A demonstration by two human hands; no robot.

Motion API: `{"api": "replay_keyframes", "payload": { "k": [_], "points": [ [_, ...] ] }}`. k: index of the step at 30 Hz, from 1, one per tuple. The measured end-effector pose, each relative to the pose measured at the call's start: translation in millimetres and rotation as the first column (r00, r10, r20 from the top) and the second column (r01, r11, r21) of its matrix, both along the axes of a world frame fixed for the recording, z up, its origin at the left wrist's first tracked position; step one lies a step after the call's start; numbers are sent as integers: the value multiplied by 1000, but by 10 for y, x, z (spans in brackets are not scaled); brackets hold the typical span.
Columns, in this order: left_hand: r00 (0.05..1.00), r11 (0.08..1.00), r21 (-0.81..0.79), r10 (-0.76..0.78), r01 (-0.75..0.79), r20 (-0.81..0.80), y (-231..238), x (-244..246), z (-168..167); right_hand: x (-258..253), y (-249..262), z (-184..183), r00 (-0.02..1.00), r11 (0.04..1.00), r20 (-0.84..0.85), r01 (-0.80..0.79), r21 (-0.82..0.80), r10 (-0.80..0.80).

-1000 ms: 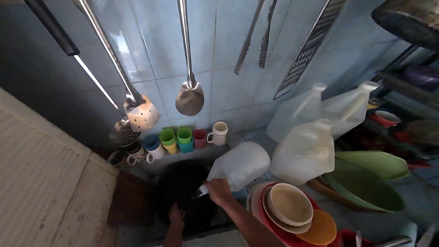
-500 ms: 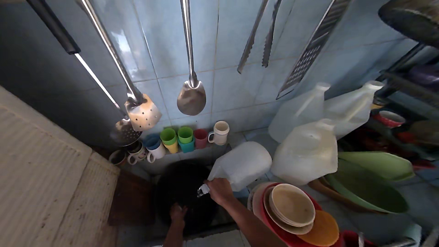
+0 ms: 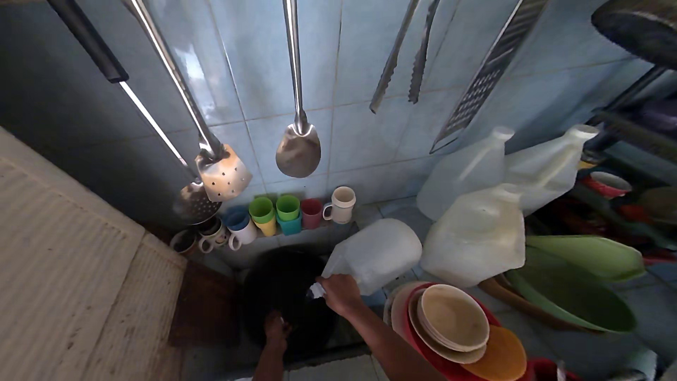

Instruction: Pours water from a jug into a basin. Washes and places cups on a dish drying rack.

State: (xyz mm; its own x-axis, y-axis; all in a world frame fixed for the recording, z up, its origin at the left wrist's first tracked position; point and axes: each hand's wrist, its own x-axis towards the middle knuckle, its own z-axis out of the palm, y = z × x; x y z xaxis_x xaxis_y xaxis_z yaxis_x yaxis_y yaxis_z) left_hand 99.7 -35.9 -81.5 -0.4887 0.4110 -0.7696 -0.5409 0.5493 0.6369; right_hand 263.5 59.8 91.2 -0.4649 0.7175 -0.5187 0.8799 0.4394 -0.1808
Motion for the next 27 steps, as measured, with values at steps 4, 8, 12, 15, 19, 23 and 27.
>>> {"api": "replay_keyframes", "payload": {
  "k": [4,8,12,15,19,23,27],
  "points": [
    [1000,1000,-1,-6,6,-1,3,-4,17,5,8,-5,1000,1000,-4,-3,3,3],
    [1000,999,35,14,-14,13,-6,-3,8,13,16,-1,1000,1000,-15,-2,-2,2],
    [1000,999,36,24,-25,8,3,2,-5,19,15,13,1000,1000,-21,-9,8,9],
    [1000,999,39,26,-27,14,5,1,6,11,30,21,1000,1000,-13,-6,9,6],
    [1000,999,41,22,-22,14,5,11,27,17,29,23,1000,1000,-12,-10,13,10],
    [999,999,42,24,-25,24,11,11,41,15,30,35,1000,1000,-11,-6,8,6],
    [1000,999,42,18,-18,19,22,15,50,23,28,43,1000,1000,-16,-14,17,14]
  ]
}}
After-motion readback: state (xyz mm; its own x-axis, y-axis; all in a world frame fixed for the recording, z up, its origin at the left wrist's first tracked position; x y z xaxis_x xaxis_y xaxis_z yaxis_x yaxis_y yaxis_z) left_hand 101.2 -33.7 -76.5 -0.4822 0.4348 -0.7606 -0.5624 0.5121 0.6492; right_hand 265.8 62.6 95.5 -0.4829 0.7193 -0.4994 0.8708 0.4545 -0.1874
